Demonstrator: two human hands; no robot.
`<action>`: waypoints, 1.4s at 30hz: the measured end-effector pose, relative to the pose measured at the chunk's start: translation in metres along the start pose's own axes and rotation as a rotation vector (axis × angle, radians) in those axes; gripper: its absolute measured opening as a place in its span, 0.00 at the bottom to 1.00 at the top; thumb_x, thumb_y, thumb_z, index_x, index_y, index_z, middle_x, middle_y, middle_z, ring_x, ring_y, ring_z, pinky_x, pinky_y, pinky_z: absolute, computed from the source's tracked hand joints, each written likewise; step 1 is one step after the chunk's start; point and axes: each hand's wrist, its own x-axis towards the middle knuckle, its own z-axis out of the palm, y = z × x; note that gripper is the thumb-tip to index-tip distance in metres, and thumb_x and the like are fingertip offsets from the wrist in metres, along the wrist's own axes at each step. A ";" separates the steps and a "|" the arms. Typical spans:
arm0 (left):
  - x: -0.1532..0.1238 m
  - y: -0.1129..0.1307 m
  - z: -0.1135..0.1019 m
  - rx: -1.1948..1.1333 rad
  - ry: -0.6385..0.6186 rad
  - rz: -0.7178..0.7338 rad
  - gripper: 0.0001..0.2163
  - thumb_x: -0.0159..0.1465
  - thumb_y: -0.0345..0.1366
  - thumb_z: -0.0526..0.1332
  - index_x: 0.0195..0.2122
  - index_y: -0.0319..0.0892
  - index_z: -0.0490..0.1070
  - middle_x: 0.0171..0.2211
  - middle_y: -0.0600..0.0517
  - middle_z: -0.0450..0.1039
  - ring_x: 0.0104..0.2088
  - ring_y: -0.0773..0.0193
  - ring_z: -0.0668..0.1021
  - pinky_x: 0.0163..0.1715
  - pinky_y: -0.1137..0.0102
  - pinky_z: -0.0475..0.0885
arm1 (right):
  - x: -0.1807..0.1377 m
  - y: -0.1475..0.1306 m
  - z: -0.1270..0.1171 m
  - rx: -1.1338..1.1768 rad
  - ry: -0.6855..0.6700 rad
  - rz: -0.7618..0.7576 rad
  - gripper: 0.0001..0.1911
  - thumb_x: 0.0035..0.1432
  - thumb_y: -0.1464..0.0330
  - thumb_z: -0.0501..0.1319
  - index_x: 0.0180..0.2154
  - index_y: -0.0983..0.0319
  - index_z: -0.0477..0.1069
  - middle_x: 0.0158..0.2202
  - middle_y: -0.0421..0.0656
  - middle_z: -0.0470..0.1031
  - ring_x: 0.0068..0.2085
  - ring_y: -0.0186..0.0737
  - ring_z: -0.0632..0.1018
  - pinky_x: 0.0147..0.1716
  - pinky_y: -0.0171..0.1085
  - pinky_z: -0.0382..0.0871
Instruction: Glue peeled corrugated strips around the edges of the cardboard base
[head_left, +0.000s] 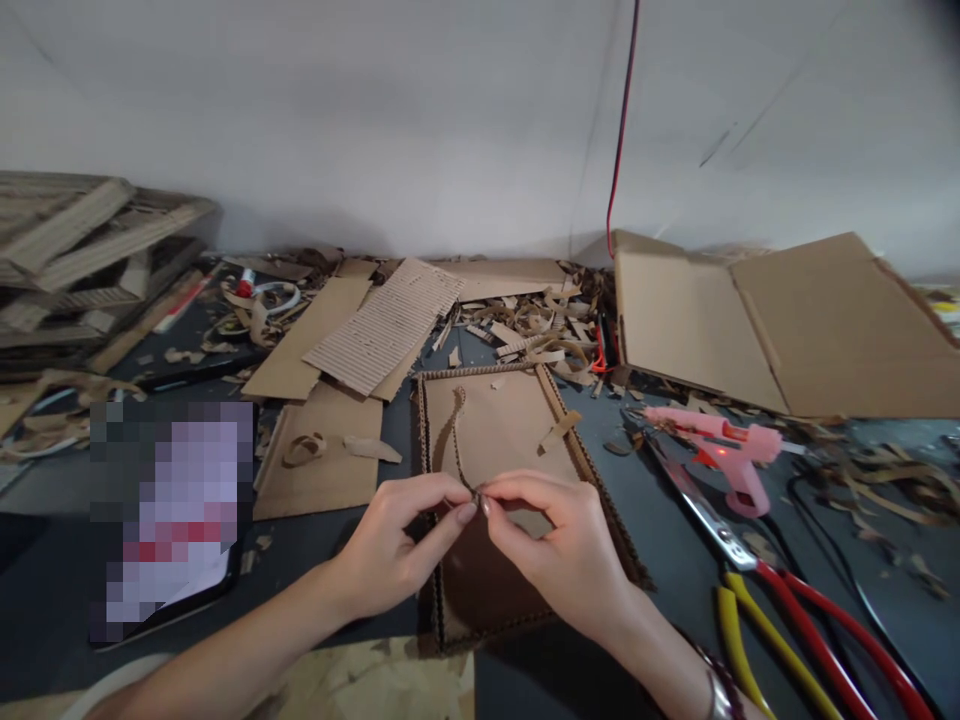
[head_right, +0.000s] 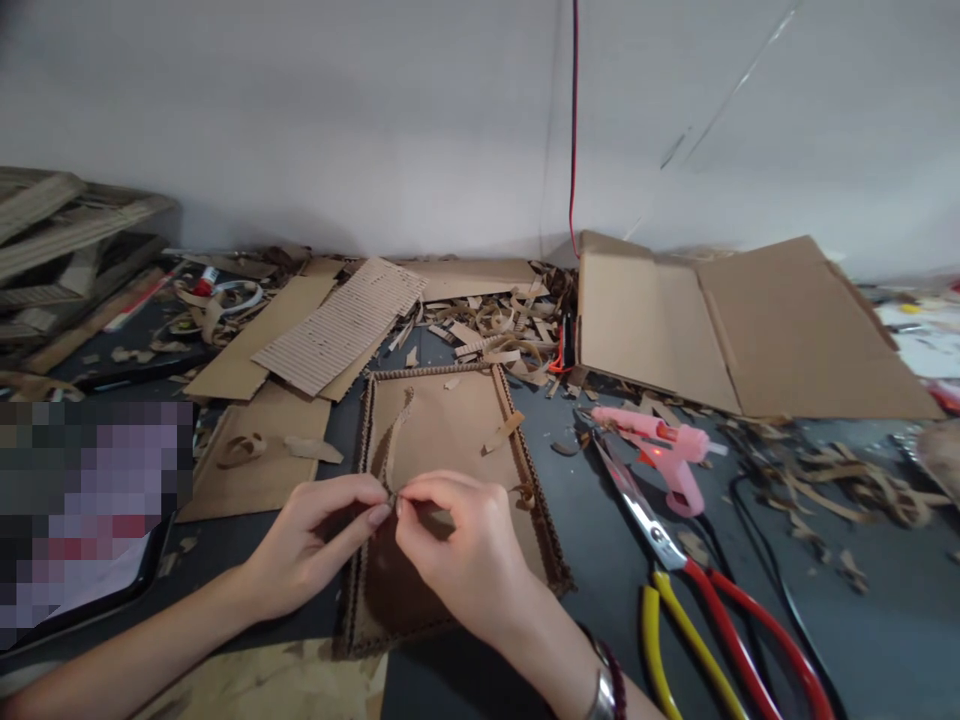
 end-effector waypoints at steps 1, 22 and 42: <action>0.000 0.000 0.000 0.002 -0.006 -0.005 0.07 0.61 0.30 0.53 0.28 0.39 0.67 0.22 0.55 0.66 0.23 0.70 0.68 0.23 0.78 0.64 | 0.000 0.000 0.000 -0.004 0.002 -0.001 0.08 0.48 0.76 0.57 0.25 0.63 0.75 0.26 0.43 0.78 0.27 0.36 0.77 0.28 0.32 0.72; -0.005 -0.002 0.001 -0.129 -0.017 -0.030 0.07 0.63 0.31 0.50 0.28 0.39 0.63 0.27 0.52 0.63 0.27 0.67 0.68 0.28 0.74 0.64 | 0.001 0.001 -0.001 0.033 0.008 -0.033 0.06 0.49 0.75 0.57 0.28 0.62 0.71 0.28 0.43 0.76 0.29 0.36 0.76 0.30 0.33 0.72; -0.001 0.003 0.000 -0.059 -0.049 0.029 0.14 0.63 0.33 0.52 0.20 0.39 0.63 0.19 0.53 0.61 0.25 0.66 0.65 0.26 0.71 0.63 | 0.002 -0.002 -0.005 0.029 -0.105 -0.112 0.06 0.54 0.76 0.55 0.29 0.60 0.66 0.34 0.44 0.72 0.38 0.38 0.74 0.39 0.37 0.69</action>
